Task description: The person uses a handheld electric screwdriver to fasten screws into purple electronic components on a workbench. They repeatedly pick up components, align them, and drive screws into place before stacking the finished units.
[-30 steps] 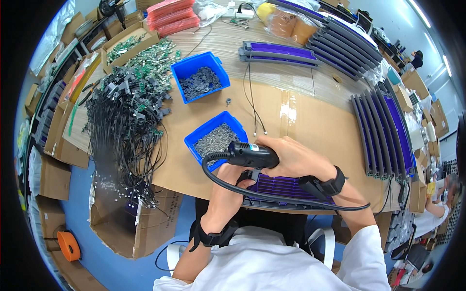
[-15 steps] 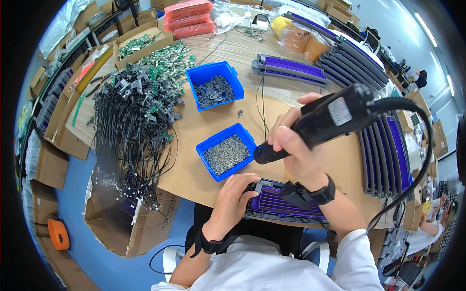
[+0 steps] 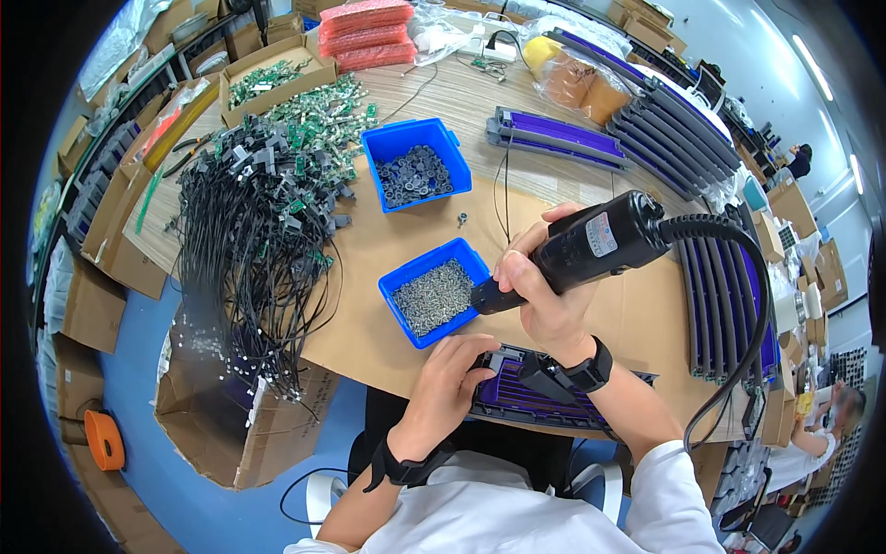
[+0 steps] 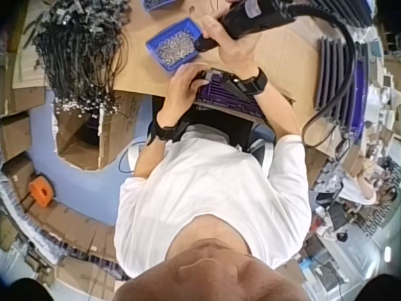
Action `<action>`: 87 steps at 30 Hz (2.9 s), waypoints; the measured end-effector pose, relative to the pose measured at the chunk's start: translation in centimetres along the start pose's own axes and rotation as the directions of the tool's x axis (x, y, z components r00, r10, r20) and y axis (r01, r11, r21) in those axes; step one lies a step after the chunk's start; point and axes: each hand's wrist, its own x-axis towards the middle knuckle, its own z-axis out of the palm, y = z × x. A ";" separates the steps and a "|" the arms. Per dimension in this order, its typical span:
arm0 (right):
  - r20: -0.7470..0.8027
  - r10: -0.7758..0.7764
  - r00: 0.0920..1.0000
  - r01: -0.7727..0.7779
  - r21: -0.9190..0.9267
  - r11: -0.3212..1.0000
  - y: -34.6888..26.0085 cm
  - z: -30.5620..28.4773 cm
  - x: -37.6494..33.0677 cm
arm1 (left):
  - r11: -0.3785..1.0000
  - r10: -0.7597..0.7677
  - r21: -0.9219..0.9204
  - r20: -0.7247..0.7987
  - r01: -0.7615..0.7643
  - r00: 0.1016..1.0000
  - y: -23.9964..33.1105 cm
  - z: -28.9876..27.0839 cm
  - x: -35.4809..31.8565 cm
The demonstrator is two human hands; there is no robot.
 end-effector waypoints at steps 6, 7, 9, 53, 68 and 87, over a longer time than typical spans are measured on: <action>-0.005 0.020 1.000 -0.020 -0.001 1.000 0.4 0.1 -0.1 | 1.000 -0.009 0.007 -0.034 0.009 0.999 0.2 0.0 0.0; -0.014 0.018 1.000 -0.018 0.001 1.000 0.4 0.1 -0.1 | 1.000 -0.009 0.010 -0.039 0.009 0.999 0.1 0.1 0.0; -0.033 0.015 0.999 -0.015 0.003 1.000 0.2 0.0 -0.1 | 1.000 -0.010 0.014 -0.054 0.010 0.998 0.0 0.2 -0.1; -0.094 -0.028 0.995 0.053 0.267 0.962 -2.0 0.2 0.2 | 0.989 -0.082 -0.127 -0.067 0.073 0.994 -0.3 0.4 -0.1; -0.059 -0.011 0.998 0.022 0.200 0.979 -2.2 -0.2 0.1 | 0.992 -0.062 -0.115 -0.074 0.053 0.995 0.0 0.3 0.1; 0.015 -0.003 1.000 0.000 0.195 0.981 -2.6 -1.1 -0.2 | 0.993 -0.046 -0.115 -0.059 0.039 0.997 -0.1 0.4 0.0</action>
